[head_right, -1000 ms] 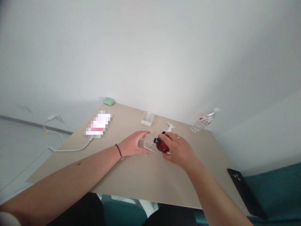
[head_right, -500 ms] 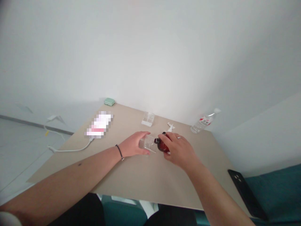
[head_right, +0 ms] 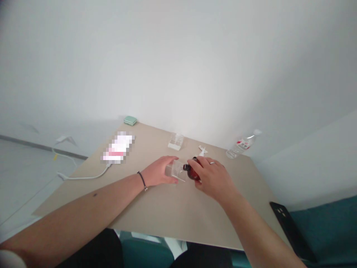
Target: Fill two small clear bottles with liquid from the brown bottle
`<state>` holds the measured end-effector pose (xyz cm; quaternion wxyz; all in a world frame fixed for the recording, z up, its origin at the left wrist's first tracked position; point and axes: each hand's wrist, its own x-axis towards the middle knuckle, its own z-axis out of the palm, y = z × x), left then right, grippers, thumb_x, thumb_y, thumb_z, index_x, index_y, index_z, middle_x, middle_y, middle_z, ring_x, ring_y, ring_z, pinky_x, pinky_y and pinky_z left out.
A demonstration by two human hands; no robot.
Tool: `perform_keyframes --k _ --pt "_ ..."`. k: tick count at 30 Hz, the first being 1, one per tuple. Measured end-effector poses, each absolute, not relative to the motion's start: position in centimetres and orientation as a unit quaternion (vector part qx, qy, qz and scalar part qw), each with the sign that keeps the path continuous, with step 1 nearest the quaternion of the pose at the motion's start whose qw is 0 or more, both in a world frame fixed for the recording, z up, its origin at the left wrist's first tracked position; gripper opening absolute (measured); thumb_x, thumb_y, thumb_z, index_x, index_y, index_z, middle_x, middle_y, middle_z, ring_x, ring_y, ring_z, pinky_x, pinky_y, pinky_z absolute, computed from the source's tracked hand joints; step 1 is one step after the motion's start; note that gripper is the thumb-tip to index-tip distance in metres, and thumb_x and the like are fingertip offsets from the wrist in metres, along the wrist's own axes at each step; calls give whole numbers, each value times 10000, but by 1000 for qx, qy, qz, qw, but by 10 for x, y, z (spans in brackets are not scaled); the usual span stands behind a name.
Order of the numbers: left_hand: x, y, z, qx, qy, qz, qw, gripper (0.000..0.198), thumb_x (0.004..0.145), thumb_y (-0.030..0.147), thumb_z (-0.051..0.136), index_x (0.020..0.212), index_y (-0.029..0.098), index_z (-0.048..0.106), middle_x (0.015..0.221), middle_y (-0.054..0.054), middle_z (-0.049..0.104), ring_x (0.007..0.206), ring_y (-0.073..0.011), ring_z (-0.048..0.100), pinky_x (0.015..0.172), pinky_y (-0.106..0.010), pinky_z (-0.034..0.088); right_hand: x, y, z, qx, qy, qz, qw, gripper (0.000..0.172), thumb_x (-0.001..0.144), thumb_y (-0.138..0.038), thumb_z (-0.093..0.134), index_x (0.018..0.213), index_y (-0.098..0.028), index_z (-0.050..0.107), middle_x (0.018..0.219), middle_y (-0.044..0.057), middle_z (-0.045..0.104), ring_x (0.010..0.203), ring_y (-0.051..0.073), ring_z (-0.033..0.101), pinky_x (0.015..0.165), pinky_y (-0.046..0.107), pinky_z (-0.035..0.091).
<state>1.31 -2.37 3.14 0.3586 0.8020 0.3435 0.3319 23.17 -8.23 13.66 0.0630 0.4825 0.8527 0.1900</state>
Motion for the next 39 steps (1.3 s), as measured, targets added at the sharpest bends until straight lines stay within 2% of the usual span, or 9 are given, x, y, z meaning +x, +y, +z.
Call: perform_keyframes --k 13,33,39 --pt "12 -24 31 800 341 336 362 909 607 497 857 1378 181 491 1283 -142 614 1169 -315 575 1059 -473 428 223 -83 146 465 856 203 99 562 743 -192 629 1294 -239 530 1173 106 645 1052 292 611 878 394 459" --pt "12 -24 32 802 340 334 359 899 615 505 848 1363 148 501 1255 -155 624 1151 -318 574 1052 -475 430 222 -83 148 467 855 202 102 547 743 -185 627 1281 -238 539 1172 106 641 1054 299 611 877 403 459" --pt "12 -25 34 800 340 332 366 889 612 506 850 1363 182 501 1240 -138 627 1153 -320 572 1048 -480 428 221 -83 148 462 856 209 102 542 735 -179 626 1268 -235 541 1143 103 646 1018 289 614 853 391 454"
